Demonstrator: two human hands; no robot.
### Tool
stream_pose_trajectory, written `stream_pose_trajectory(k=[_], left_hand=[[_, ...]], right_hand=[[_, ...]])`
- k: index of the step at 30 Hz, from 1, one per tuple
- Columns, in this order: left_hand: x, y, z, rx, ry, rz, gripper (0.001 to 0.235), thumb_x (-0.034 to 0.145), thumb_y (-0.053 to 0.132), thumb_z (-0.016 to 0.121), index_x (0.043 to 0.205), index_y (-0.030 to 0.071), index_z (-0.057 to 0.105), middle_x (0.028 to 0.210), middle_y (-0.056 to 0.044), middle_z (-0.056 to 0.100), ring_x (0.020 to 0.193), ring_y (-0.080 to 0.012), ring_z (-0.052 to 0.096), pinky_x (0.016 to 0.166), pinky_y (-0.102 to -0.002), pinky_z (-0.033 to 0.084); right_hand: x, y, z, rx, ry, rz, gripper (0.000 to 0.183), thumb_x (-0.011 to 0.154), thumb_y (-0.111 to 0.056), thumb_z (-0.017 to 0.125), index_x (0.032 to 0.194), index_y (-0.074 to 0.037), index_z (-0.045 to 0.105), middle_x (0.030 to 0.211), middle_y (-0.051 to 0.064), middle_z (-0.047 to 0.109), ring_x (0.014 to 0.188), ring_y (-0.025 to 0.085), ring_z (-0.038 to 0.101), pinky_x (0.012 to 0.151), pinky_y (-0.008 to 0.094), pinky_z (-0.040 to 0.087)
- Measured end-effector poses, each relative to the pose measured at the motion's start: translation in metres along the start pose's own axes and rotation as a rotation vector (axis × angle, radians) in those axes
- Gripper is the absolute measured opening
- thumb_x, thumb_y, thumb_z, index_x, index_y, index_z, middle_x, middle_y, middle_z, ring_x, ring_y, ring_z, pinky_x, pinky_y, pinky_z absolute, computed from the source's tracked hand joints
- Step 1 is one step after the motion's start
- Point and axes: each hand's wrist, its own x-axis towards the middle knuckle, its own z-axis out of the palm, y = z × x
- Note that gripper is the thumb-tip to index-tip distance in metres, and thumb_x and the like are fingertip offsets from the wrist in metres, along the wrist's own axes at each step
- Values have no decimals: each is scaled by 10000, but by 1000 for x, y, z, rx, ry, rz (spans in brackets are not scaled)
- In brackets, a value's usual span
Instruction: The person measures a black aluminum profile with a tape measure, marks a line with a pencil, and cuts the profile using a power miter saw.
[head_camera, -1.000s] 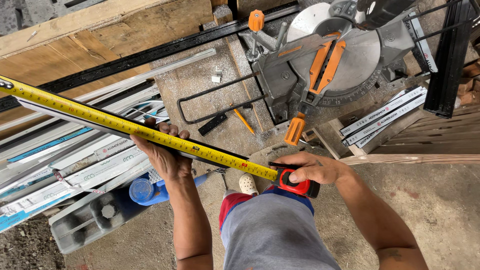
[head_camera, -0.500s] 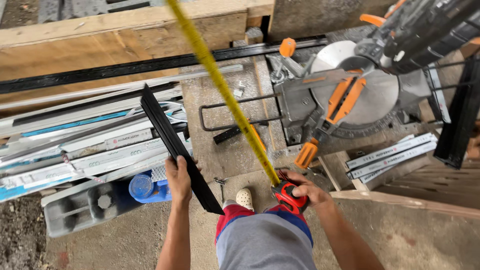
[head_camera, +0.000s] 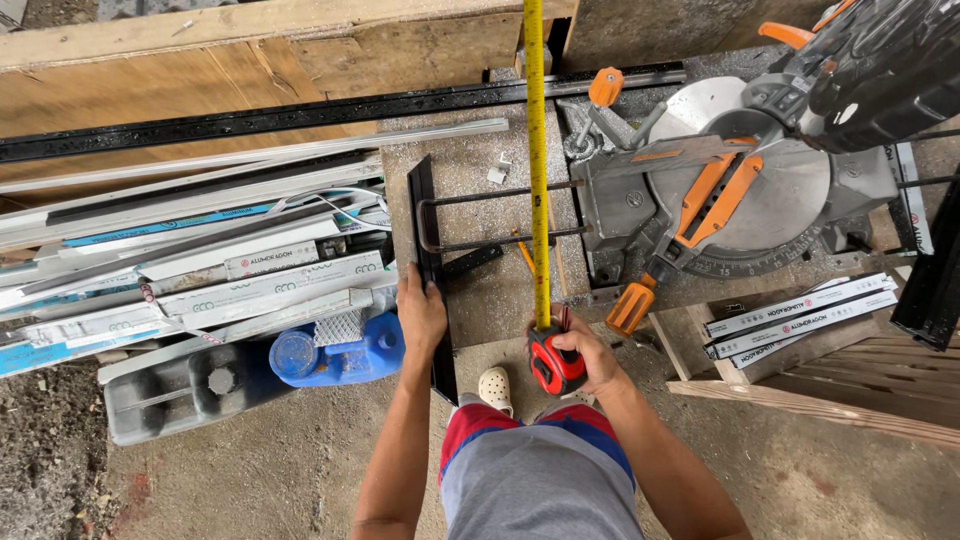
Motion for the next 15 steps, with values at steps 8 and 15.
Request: stream_pose_trajectory(k=[8,15], left_hand=[[-31,22,-59,-757,-40,-344,557,939,159,558,1446,8,385,955,-106,619,708,-186,612,573,-325,519],[-107,65,-84,-716,-166,-99,813,662,176,929,1272,-17,427,933,-109,589,805,-170,616,711,-295,549]], right_hand=[[22,14,16,24,-10,104,517,773,-214,656,1237,-36,512,1080,164,639,961,266,687,802,402,608],[83,39,76,119,109,92,369,854,-123,625,1218,-103,562,1030,86,632,918,226,675,803,385,578]])
